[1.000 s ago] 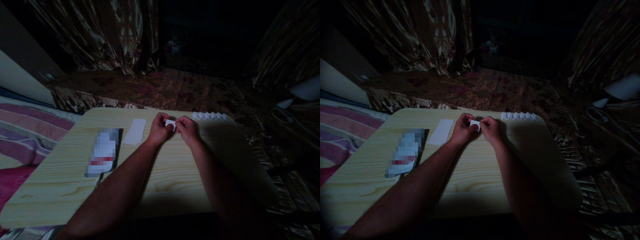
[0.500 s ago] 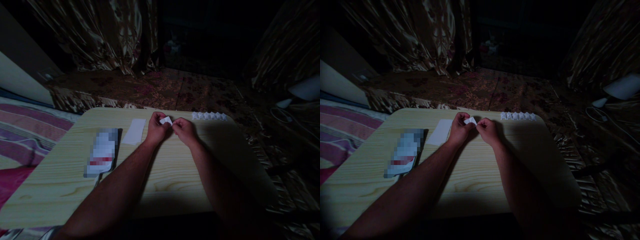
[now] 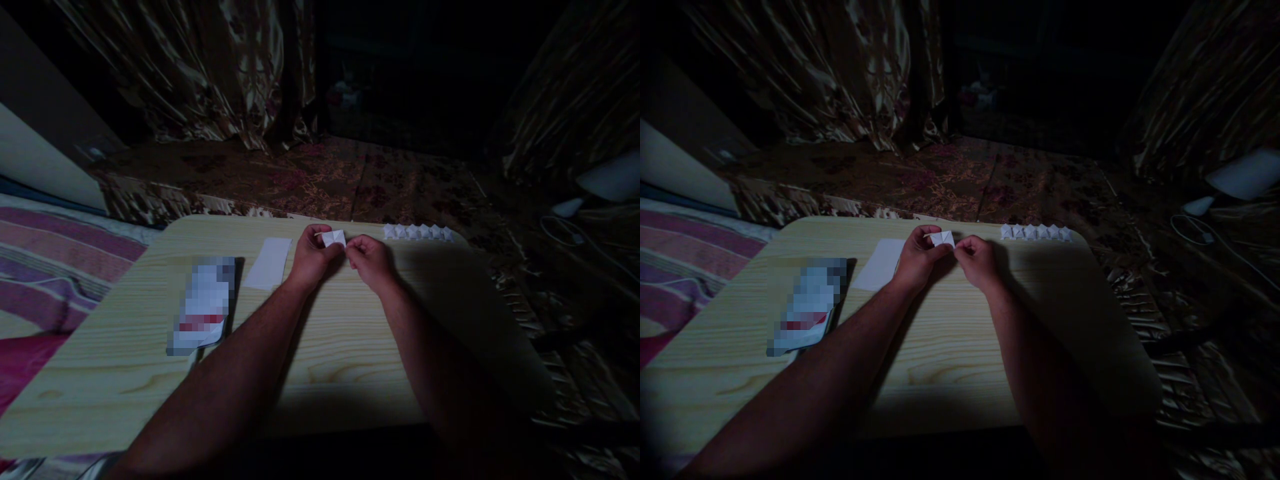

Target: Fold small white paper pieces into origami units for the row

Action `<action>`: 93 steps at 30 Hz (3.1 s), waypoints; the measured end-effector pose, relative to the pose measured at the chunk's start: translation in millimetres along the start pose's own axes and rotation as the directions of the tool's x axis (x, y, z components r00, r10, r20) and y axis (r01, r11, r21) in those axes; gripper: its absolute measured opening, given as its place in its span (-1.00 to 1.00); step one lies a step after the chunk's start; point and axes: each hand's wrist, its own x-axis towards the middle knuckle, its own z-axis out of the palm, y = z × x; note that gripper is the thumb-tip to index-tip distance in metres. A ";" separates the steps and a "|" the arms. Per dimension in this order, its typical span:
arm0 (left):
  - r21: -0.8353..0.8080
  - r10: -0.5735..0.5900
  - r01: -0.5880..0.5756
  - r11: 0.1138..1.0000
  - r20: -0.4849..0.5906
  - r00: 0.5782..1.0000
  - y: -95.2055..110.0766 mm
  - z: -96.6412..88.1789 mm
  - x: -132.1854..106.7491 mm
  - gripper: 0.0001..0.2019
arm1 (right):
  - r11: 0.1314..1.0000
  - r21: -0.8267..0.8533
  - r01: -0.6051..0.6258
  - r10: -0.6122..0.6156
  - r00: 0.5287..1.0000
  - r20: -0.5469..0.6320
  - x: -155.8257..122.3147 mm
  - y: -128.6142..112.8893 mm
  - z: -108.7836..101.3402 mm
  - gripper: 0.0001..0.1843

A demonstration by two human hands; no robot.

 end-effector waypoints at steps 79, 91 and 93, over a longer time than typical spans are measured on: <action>0.236 -0.005 -0.064 0.970 0.281 0.960 -4.1 -4.2 -3.8 -0.82 | 0.983 0.171 -0.063 0.068 0.997 -0.024 1.2 -2.2 2.0 -0.90; 0.234 0.012 -0.082 0.969 0.289 0.957 -6.4 -5.2 -2.9 -0.83 | 0.982 0.181 -0.046 0.050 0.999 -0.018 0.0 -3.9 2.4 -0.90; 0.222 0.015 -0.081 0.972 0.284 0.959 -7.1 -5.4 -2.5 -0.83 | 0.982 0.182 -0.050 0.052 0.999 -0.009 0.5 -3.3 2.4 -0.89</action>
